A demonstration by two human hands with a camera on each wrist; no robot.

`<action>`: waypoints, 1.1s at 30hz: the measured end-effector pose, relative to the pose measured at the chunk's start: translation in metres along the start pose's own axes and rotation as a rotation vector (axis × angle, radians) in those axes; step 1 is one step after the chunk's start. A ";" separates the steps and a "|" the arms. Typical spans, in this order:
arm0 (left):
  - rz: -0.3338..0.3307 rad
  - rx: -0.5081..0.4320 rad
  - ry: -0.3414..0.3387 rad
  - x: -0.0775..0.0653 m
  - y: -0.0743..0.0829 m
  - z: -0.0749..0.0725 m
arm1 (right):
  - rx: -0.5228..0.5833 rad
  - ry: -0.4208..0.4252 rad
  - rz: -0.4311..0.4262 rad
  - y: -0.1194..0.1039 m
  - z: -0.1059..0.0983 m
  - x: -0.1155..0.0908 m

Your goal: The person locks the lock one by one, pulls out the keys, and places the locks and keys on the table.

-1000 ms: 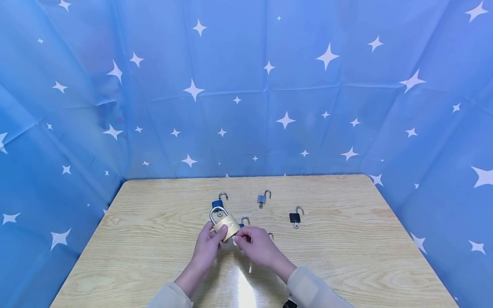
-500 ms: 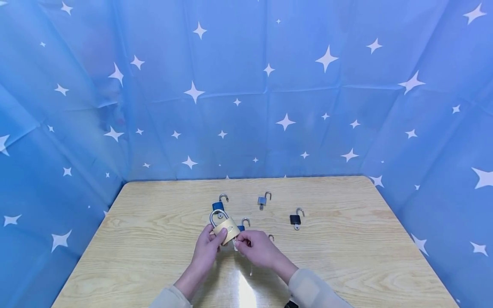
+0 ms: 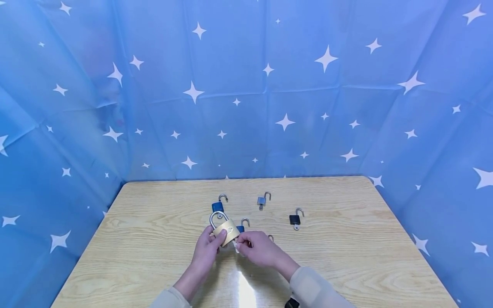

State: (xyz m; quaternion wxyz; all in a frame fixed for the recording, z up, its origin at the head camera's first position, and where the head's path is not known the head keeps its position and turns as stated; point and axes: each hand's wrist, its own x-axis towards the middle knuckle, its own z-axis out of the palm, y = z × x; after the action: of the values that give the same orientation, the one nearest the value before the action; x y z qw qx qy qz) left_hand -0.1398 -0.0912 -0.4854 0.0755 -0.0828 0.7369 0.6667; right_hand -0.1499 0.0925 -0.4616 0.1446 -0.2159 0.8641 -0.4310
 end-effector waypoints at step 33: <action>-0.006 0.131 0.135 0.012 0.001 -0.036 | -0.080 0.006 -0.011 0.014 0.001 -0.003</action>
State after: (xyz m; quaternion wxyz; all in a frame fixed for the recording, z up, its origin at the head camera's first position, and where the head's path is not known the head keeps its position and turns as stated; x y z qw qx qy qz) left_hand -0.1523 -0.1269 -0.4832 0.0330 -0.1245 0.7821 0.6097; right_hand -0.1503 0.1002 -0.4733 0.1308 -0.2251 0.8798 -0.3977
